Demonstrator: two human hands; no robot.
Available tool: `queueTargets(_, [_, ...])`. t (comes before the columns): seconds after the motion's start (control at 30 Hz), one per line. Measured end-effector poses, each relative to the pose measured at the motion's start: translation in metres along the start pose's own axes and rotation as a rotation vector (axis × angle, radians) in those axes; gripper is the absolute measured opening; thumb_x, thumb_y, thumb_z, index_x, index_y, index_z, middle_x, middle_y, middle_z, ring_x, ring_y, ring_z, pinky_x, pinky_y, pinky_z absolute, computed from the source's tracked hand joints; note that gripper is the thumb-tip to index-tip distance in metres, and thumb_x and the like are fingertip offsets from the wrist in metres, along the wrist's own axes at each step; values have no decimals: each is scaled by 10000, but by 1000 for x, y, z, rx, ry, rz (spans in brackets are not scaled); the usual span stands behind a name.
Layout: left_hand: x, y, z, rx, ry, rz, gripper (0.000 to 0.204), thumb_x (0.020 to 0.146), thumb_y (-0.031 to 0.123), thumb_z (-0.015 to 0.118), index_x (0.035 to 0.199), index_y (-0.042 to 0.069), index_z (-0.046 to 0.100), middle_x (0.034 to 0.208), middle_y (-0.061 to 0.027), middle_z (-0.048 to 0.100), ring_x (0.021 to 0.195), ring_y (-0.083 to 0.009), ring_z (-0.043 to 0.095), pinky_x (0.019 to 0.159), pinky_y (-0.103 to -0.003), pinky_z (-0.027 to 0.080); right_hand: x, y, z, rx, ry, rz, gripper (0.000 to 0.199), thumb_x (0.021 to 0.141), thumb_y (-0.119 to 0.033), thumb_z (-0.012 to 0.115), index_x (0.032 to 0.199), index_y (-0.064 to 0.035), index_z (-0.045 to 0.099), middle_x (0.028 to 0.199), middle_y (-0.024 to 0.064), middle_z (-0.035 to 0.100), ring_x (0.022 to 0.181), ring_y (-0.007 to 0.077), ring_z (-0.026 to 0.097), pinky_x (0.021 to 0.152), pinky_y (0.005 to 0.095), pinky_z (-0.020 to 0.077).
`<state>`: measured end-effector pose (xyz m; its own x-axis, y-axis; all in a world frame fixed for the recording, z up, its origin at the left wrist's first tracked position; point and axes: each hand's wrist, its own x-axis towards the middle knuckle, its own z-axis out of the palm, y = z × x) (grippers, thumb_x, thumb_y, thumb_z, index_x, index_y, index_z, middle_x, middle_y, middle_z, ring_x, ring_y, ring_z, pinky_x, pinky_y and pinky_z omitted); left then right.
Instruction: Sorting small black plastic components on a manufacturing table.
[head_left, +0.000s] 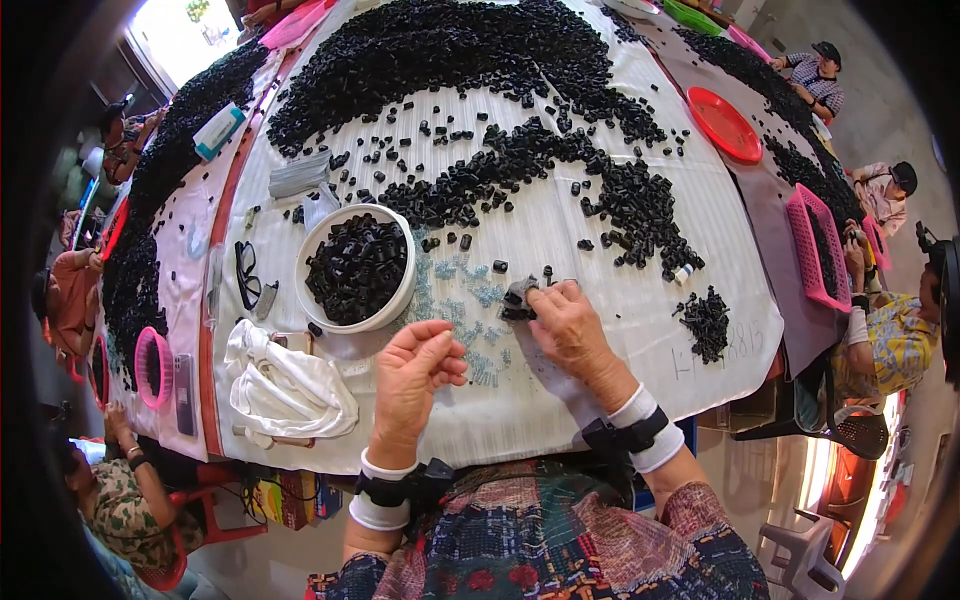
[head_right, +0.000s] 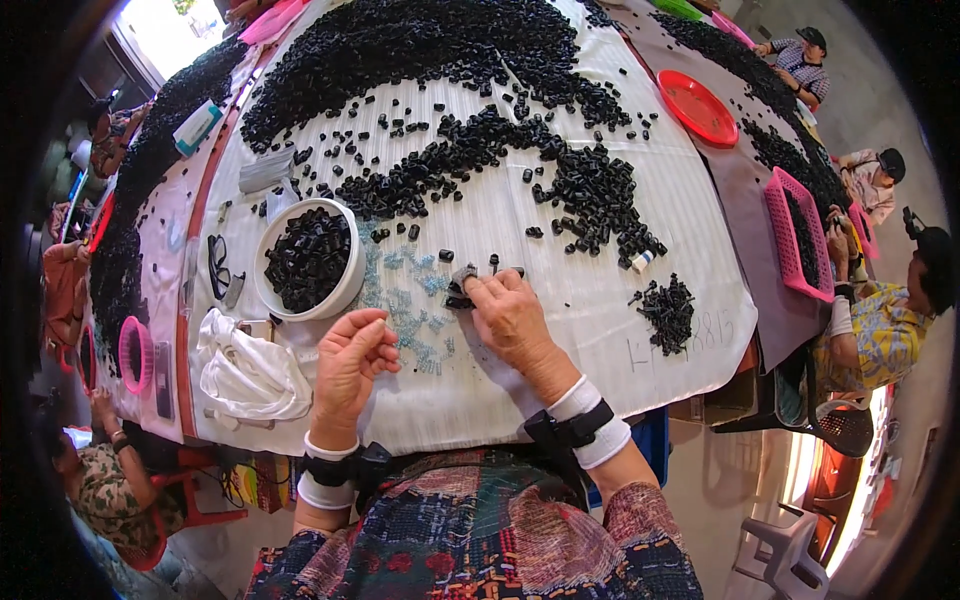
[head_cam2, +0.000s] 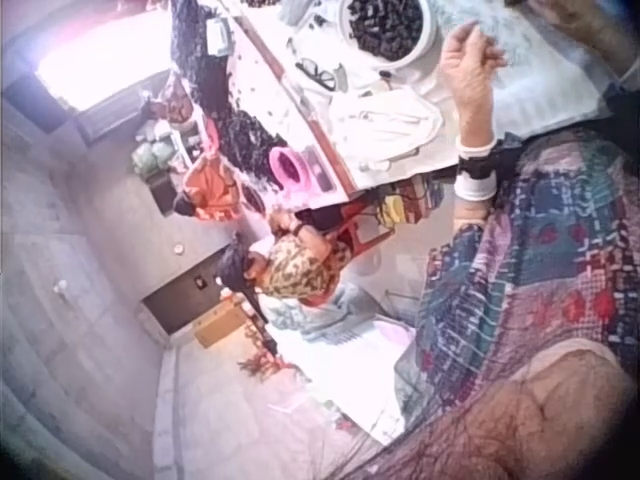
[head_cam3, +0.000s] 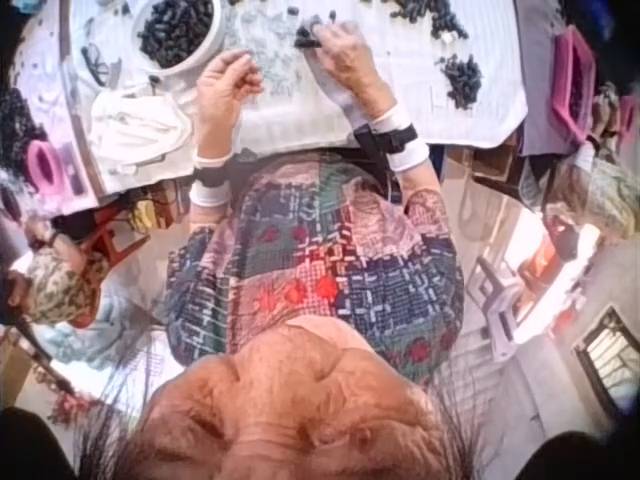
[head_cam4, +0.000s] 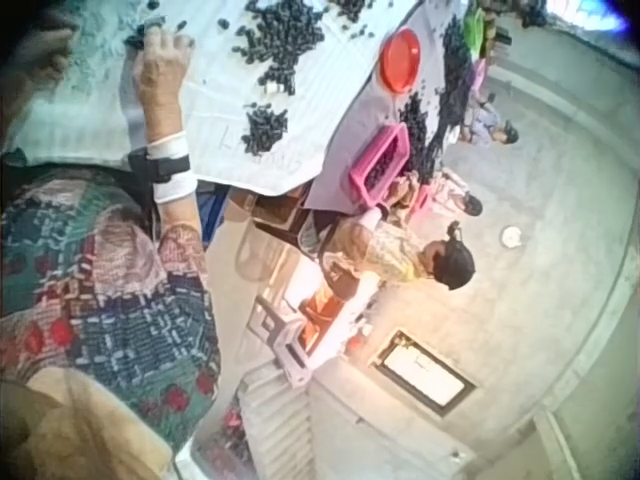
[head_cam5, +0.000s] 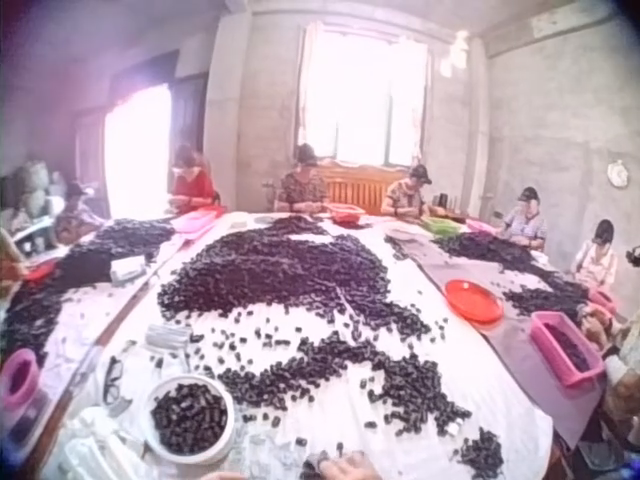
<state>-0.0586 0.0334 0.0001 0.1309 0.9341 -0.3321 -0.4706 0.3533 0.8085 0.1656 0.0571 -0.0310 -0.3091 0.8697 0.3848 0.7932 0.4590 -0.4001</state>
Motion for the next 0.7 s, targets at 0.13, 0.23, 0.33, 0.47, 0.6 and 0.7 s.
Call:
queueTargets(0.13, [-5,-11,-4,-1,-26,-79,185,883,121,592,1027,6,578,816,-82,633,652,-122,619,556,-231,524,-16,6,1,-27,-33,-27,314,694,-29,599,1006,-36,561,862,77,599,886,272,532,776,370,428])
queueTargets(0.23, [-4,-18,-6,-6,-35,-121,189,883,125,593,1031,9,578,831,-86,632,666,-120,616,563,-233,523,-18,4,-7,-57,93,-19,273,702,-26,593,974,-38,572,834,68,594,863,269,537,760,371,433])
queueTargets(0.33, [-3,-22,-4,-20,-51,-143,194,880,127,597,1035,13,578,835,-87,631,673,-119,614,564,-235,525,-5,-4,-7,3,157,-29,246,710,-28,593,955,-38,579,822,68,595,839,269,542,741,369,440])
queueTargets(0.47, [-1,-24,-2,-6,-51,-162,195,878,132,602,1034,18,579,839,-83,634,677,-119,617,565,-234,526,9,-12,13,52,101,-105,243,728,-58,598,969,-35,574,825,72,594,831,259,540,732,363,437])
queueTargets(0.6, [-3,-24,-4,-22,-51,-159,191,878,132,601,1030,19,577,842,-83,637,680,-121,621,567,-232,527,11,-15,26,-133,-25,4,276,736,-90,593,1009,-57,569,851,63,579,870,239,533,733,353,414])
queueTargets(0.7, [-1,-26,-4,-20,-50,-176,202,873,127,609,1039,18,570,857,-86,638,696,-123,623,578,-230,527,8,-12,24,-98,52,52,311,703,-66,615,1005,-40,544,854,101,563,842,266,530,720,373,415])
